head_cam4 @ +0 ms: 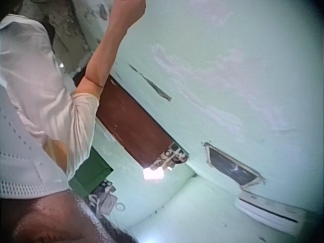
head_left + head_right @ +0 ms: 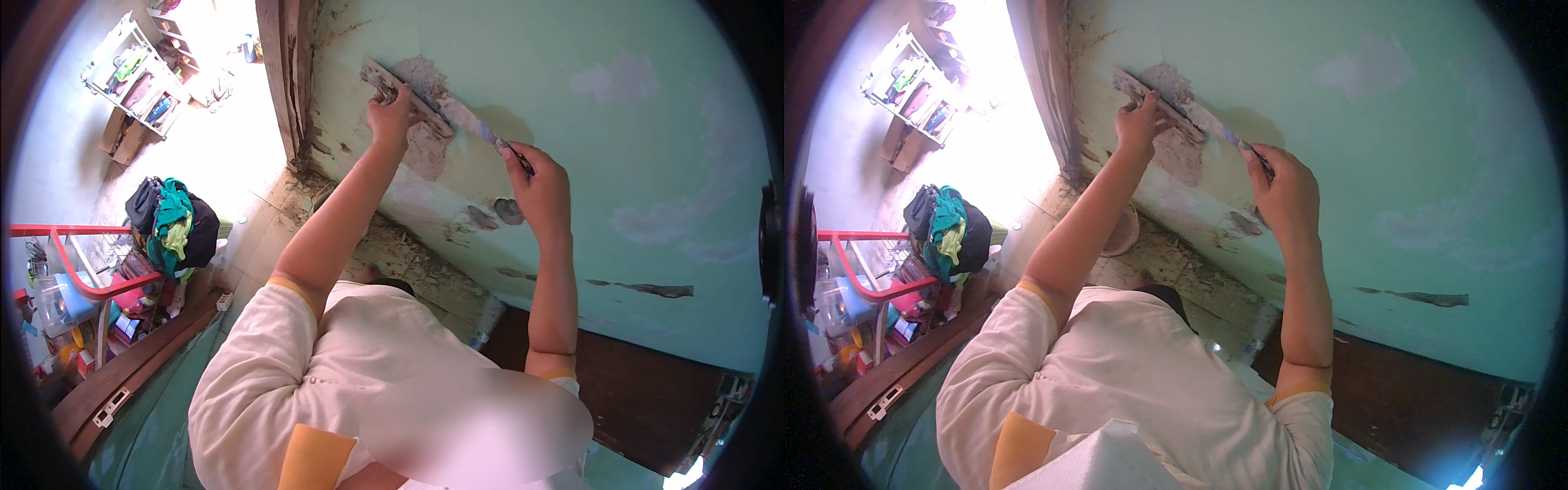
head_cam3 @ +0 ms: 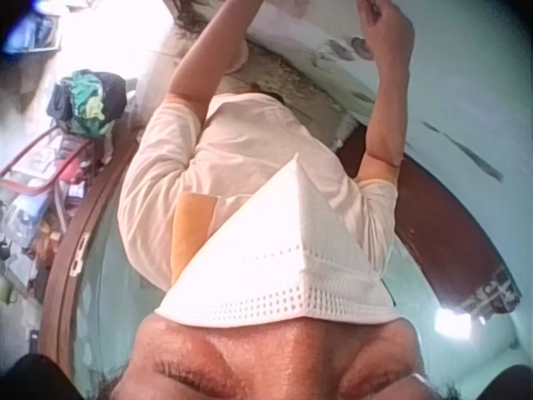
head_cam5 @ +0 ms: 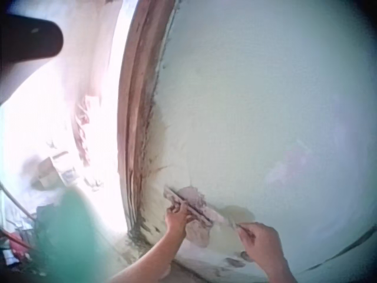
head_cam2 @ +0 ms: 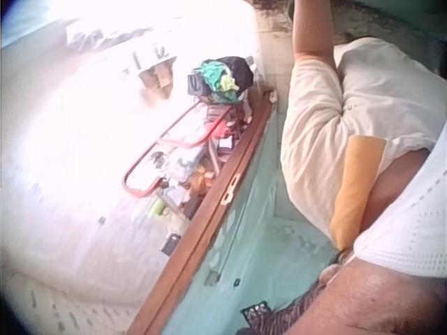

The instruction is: The person applies plaster to a damaged wall using a small palette knife, periodically scooping more plaster from a bucket on the floor.

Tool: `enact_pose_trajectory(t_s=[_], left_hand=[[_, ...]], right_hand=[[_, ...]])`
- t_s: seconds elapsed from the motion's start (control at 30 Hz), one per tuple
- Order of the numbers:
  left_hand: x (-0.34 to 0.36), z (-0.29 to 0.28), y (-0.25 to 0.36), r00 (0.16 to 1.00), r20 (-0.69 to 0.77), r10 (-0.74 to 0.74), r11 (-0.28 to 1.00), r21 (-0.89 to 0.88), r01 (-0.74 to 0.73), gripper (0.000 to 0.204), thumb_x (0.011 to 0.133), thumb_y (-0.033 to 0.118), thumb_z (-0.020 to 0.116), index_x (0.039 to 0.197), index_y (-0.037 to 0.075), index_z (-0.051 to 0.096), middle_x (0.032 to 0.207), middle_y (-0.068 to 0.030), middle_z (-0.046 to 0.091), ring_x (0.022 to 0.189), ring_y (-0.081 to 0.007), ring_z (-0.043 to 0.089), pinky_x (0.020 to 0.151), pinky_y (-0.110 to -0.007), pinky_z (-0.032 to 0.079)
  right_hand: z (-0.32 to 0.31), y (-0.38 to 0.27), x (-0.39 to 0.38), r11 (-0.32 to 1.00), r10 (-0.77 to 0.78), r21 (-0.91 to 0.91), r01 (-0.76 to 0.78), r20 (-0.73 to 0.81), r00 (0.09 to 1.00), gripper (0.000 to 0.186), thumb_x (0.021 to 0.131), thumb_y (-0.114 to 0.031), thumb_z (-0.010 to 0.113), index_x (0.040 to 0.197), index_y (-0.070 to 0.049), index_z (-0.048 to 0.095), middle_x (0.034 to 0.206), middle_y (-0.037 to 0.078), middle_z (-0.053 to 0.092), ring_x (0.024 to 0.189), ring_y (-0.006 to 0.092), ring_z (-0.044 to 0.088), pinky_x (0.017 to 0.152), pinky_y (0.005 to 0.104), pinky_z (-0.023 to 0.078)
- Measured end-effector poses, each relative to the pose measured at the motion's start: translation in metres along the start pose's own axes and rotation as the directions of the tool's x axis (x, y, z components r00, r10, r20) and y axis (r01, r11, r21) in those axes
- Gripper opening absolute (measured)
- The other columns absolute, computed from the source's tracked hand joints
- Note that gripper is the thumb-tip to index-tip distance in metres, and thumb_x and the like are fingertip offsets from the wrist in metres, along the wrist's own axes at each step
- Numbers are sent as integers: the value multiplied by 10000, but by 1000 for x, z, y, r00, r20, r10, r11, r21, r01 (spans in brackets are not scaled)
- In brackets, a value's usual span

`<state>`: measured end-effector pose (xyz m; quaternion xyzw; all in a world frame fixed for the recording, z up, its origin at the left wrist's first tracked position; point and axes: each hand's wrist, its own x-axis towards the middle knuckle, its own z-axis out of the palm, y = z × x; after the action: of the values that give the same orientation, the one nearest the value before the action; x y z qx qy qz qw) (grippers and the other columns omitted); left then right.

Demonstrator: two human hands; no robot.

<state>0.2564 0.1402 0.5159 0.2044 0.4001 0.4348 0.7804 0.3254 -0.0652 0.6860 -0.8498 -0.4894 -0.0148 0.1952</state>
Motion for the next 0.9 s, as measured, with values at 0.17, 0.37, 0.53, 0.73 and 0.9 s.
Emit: enact_pose_trajectory(t_s=[0.17, 0.37, 0.53, 0.73, 0.9], left_hand=[[6, -1, 7, 994, 53, -94, 995, -8, 95, 575, 881, 202, 756, 1241, -133, 458, 1099, -203, 513, 915, -321, 621, 664, -427, 670], [5, 2, 13, 995, 73, -64, 998, -14, 65, 466, 874, 226, 767, 1113, -113, 554, 1044, -165, 519, 900, -304, 616, 654, -421, 669], [6, 3, 33, 998, 37, -55, 998, 18, 55, 512, 906, 262, 731, 1155, -135, 525, 1079, -198, 499, 879, -331, 641, 676, -414, 667], [25, -4, 42, 996, 84, 26, 1000, -2, -26, 568, 941, 298, 688, 1251, -137, 494, 1165, -236, 471, 874, -373, 660, 716, -404, 666], [25, -6, 61, 995, 53, 82, 996, -31, -81, 600, 923, 310, 711, 1153, -203, 500, 1109, -232, 496, 816, -330, 659, 666, -371, 668]], right_hand=[[4, 17, -10, 993, -21, 111, 26, -40, 999, 280, 957, -293, 684, 1084, -47, 725, 902, 140, 711, 726, 255, 672, 671, 354, 528], [-1, 24, -22, 983, 27, 185, -16, -57, 998, 273, 963, -284, 686, 1082, -42, 724, 824, 116, 678, 661, 218, 617, 632, 337, 495], [-2, 31, -30, 978, 67, 201, -53, -63, 996, 277, 974, -281, 681, 1093, -35, 725, 798, 81, 663, 651, 160, 577, 618, 308, 473], [1, 31, -36, 971, 92, 225, -82, -36, 995, 275, 978, -266, 682, 1106, -26, 725, 818, 58, 677, 668, 113, 566, 626, 277, 469], [7, 35, -37, 972, 77, 226, -67, -35, 996, 263, 966, -265, 687, 1088, -35, 725, 809, 100, 681, 651, 181, 614, 616, 318, 491]])
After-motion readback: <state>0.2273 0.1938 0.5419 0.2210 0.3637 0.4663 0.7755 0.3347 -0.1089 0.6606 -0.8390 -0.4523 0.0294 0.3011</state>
